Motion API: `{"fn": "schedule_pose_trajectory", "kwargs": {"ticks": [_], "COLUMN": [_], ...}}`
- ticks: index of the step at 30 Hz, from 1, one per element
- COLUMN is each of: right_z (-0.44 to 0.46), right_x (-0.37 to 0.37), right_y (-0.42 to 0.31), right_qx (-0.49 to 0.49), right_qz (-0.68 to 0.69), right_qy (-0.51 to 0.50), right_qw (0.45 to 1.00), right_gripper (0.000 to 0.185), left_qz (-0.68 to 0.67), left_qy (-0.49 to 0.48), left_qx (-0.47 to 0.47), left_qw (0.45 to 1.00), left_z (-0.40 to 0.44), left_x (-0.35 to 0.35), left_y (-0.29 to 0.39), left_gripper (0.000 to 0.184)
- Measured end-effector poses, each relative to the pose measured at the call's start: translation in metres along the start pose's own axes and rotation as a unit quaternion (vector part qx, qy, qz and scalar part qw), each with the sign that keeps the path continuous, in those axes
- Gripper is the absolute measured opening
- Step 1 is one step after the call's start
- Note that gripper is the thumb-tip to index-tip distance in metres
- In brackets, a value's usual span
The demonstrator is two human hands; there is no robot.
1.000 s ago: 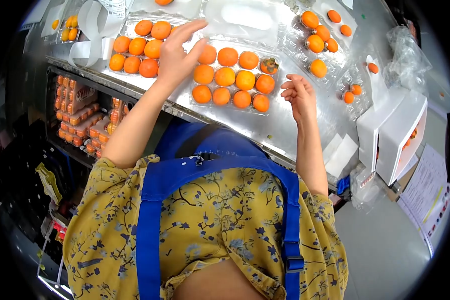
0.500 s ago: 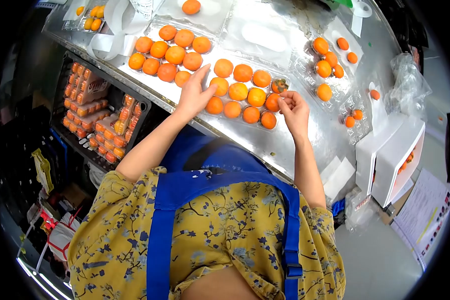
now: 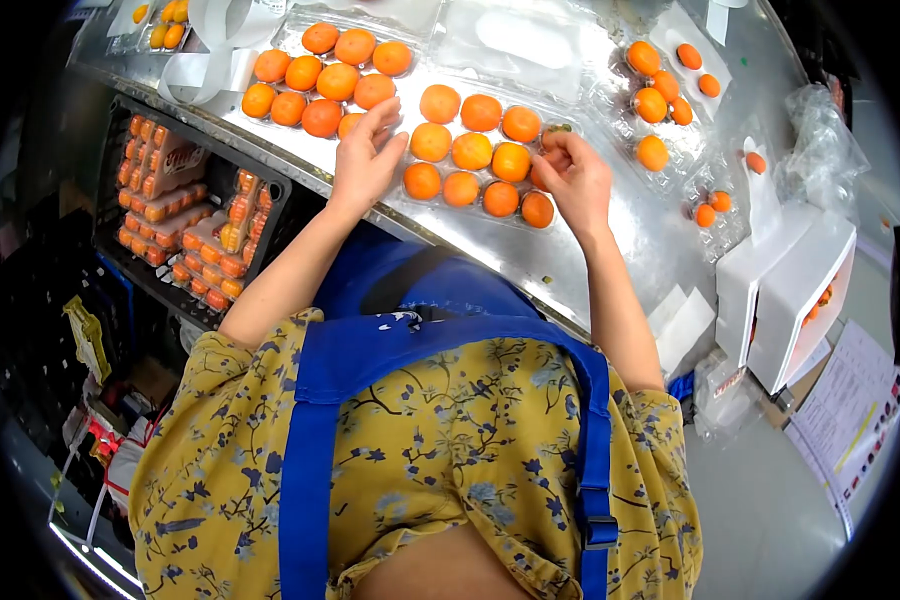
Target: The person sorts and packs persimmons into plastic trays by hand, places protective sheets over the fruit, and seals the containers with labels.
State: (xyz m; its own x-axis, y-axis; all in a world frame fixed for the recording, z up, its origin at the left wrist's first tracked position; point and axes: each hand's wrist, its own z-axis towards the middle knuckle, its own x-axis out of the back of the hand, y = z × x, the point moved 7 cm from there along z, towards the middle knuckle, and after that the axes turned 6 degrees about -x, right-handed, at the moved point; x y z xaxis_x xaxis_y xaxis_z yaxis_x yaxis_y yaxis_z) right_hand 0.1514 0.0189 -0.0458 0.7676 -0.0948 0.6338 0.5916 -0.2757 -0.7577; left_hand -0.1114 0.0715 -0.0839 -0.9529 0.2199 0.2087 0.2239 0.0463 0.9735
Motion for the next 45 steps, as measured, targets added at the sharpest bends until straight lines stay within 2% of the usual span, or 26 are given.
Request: {"fn": "schedule_pose_trajectory", "kwargs": {"ticks": [2, 3, 6, 11, 12, 14, 17, 29, 32, 35, 36, 37, 38, 39, 42, 43, 45], "right_z": [0.009, 0.015, 0.028, 0.042, 0.043, 0.045, 0.047, 0.059, 0.057, 0.059, 0.061, 0.059, 0.054, 0.048, 0.024, 0.018, 0.013], "right_x": [-0.015, -0.025, -0.053, -0.093, -0.099, -0.107, -0.111, -0.123, -0.115, -0.095, -0.091, -0.087, -0.086, -0.086, -0.082, -0.081, -0.077], "right_y": [-0.023, -0.035, -0.065, -0.087, -0.087, -0.087, -0.089, -0.09, -0.094, -0.095, -0.088, -0.084, -0.078, -0.075, -0.081, -0.085, -0.087], "right_qx": [0.09, 0.114, 0.204, 0.197, 0.202, 0.211, 0.185, 0.161, 0.193, 0.16, 0.067, -0.029, -0.123, -0.166, -0.259, -0.259, -0.26], "right_qz": [-0.044, -0.05, -0.082, -0.161, -0.177, -0.211, -0.259, -0.271, -0.2, -0.112, 0.024, 0.16, 0.292, 0.358, 0.545, 0.572, 0.579], "right_qy": [0.001, -0.028, -0.024, -0.056, -0.054, -0.05, -0.082, -0.081, -0.062, -0.047, -0.109, -0.168, -0.219, -0.268, -0.319, -0.348, -0.338], "right_qw": [0.995, 0.992, 0.975, 0.965, 0.962, 0.953, 0.945, 0.946, 0.959, 0.98, 0.991, 0.972, 0.923, 0.879, 0.731, 0.696, 0.695], "right_gripper": [0.023, 0.026, 0.026, 0.04, 0.037, 0.031, 0.043, 0.039, 0.027, 0.029, 0.029, 0.028, 0.027, 0.025, 0.029, 0.032, 0.031], "left_qz": [-0.011, -0.017, -0.04, -0.047, -0.033, -0.039, -0.034, -0.038, -0.037, -0.06, -0.07, -0.09, -0.11, -0.131, -0.15, -0.145, -0.132], "left_qy": [0.006, 0.007, 0.011, 0.003, -0.032, -0.037, -0.053, -0.021, -0.035, -0.019, -0.013, -0.024, -0.02, -0.018, -0.045, -0.056, -0.078], "left_qx": [0.004, 0.006, 0.016, 0.017, 0.027, 0.024, 0.03, 0.022, 0.036, 0.032, 0.029, 0.032, 0.02, 0.008, -0.026, -0.044, -0.065], "left_qw": [1.0, 1.0, 0.999, 0.999, 0.999, 0.998, 0.998, 0.999, 0.998, 0.998, 0.997, 0.995, 0.993, 0.991, 0.987, 0.987, 0.986], "left_z": [-0.001, -0.001, -0.005, -0.019, -0.023, -0.032, -0.042, -0.042, -0.039, -0.035, -0.033, -0.031, -0.028, -0.025, -0.017, -0.014, -0.011], "left_x": [0.002, 0.003, 0.003, 0.003, 0.001, -0.001, -0.003, -0.002, 0.001, 0.008, 0.01, 0.011, 0.011, 0.011, 0.007, 0.005, 0.0], "left_y": [0.002, 0.004, 0.005, 0.013, 0.018, 0.018, 0.02, 0.015, 0.02, 0.02, 0.024, 0.029, 0.037, 0.046, 0.07, 0.078, 0.091], "left_gripper": [0.044, 0.043, 0.041, 0.036, 0.037, 0.036, 0.035, 0.033, 0.034, 0.037, 0.037, 0.042, 0.042, 0.042, 0.051, 0.053, 0.059]}}
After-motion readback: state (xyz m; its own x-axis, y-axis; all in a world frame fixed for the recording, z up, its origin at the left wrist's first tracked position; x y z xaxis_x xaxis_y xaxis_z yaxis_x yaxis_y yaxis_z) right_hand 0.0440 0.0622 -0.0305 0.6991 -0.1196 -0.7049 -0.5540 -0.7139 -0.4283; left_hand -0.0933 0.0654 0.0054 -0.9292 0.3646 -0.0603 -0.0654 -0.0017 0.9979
